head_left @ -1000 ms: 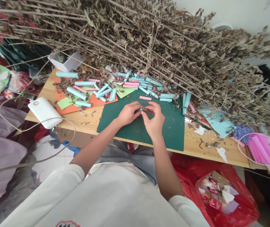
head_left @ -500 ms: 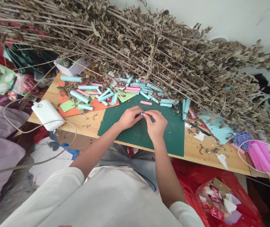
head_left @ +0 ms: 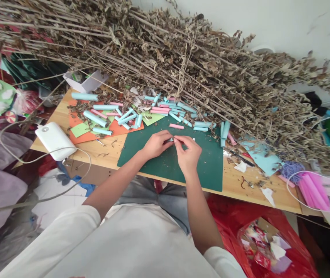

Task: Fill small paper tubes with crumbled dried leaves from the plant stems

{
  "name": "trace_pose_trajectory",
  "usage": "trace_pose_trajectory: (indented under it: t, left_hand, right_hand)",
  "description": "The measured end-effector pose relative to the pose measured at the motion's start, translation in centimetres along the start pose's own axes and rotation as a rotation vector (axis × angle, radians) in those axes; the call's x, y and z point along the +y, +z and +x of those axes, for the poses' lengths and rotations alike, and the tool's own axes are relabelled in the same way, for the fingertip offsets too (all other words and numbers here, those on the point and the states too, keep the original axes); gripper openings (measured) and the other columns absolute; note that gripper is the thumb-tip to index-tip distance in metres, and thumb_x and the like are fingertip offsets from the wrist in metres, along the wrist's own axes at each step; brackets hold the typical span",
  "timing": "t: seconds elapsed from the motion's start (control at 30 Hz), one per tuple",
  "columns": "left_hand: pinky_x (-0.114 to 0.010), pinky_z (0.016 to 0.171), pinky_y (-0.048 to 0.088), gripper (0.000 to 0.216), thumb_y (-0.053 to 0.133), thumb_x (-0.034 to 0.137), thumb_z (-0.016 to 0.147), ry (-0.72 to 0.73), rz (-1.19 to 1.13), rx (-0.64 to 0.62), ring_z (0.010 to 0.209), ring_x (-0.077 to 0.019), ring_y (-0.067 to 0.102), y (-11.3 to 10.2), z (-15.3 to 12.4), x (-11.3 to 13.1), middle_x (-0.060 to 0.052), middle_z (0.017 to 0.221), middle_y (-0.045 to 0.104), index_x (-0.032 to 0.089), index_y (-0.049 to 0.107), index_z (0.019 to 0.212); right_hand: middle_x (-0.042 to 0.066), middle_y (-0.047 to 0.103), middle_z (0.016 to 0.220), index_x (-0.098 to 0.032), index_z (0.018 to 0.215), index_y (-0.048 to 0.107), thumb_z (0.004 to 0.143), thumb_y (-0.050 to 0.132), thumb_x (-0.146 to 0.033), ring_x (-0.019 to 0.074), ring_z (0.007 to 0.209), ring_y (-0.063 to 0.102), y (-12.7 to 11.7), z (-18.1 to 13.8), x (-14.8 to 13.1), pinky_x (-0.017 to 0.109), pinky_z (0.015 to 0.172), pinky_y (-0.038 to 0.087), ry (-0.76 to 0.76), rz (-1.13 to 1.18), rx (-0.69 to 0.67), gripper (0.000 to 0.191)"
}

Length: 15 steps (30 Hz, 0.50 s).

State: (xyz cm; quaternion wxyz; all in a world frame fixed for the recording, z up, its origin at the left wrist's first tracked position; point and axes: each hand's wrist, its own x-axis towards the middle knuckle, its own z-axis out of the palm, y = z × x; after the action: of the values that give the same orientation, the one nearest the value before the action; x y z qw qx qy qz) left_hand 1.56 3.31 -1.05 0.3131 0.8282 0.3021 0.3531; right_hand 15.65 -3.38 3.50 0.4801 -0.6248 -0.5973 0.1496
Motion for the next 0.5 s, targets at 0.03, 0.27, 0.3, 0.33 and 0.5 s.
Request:
trace_pose_trajectory:
  t: [0.03, 0.27, 0.3, 0.33, 0.5]
  left_hand:
    - [-0.026, 0.07, 0.045, 0.025, 0.05, 0.035, 0.096, 0.005, 0.001, 0.0, 0.078, -0.0161, 0.056, 0.0, 0.0, -0.01, -0.007, 0.088, 0.061, 0.016, 0.066, 0.095]
    - [-0.026, 0.07, 0.044, 0.023, 0.052, 0.034, 0.096, 0.025, 0.0, 0.005, 0.078, -0.0157, 0.055, -0.02, -0.04, -0.11, -0.006, 0.087, 0.06, 0.015, 0.066, 0.096]
    - [-0.026, 0.07, 0.044, 0.023, 0.052, 0.033, 0.096, 0.025, -0.005, 0.004, 0.077, -0.0156, 0.055, -0.01, -0.04, -0.13, -0.006, 0.087, 0.061, 0.015, 0.066, 0.096]
    - [-0.025, 0.07, 0.044, 0.022, 0.052, 0.033, 0.095, 0.024, -0.01, 0.002, 0.077, -0.0155, 0.056, 0.0, -0.05, -0.16, -0.006, 0.087, 0.061, 0.015, 0.066, 0.097]
    - [-0.026, 0.07, 0.045, 0.02, 0.052, 0.029, 0.095, 0.016, -0.02, -0.003, 0.078, -0.0154, 0.056, 0.06, -0.03, -0.3, -0.006, 0.089, 0.062, 0.015, 0.066, 0.098]
  right_hand:
    - [0.005, 0.073, 0.089, -0.021, 0.091, 0.073, 0.09, 0.057, -0.03, 0.0172, 0.078, 0.068, 0.01, 0.07, -0.04, 0.032, 0.074, 0.057, 0.022, 0.019, -0.001, 0.017]
    - [0.004, 0.072, 0.087, -0.022, 0.087, 0.071, 0.089, 0.056, -0.022, 0.018, 0.08, 0.067, -0.59, 0.49, -0.35, 0.032, 0.077, 0.055, -0.073, -0.09, -0.051, 0.015]
    - [0.005, 0.072, 0.088, -0.022, 0.088, 0.071, 0.089, 0.054, -0.02, 0.0188, 0.083, 0.067, -0.7, 0.51, -0.41, 0.033, 0.078, 0.055, -0.109, -0.128, -0.075, 0.017]
    - [0.006, 0.071, 0.09, -0.022, 0.088, 0.071, 0.089, 0.054, -0.019, 0.0197, 0.085, 0.066, -0.8, 0.49, -0.45, 0.034, 0.08, 0.054, -0.139, -0.166, -0.097, 0.018]
    - [0.008, 0.069, 0.096, -0.022, 0.096, 0.07, 0.088, 0.054, -0.019, 0.022, 0.092, 0.064, -0.86, 0.14, -0.3, 0.037, 0.085, 0.052, -0.175, -0.245, -0.155, 0.018]
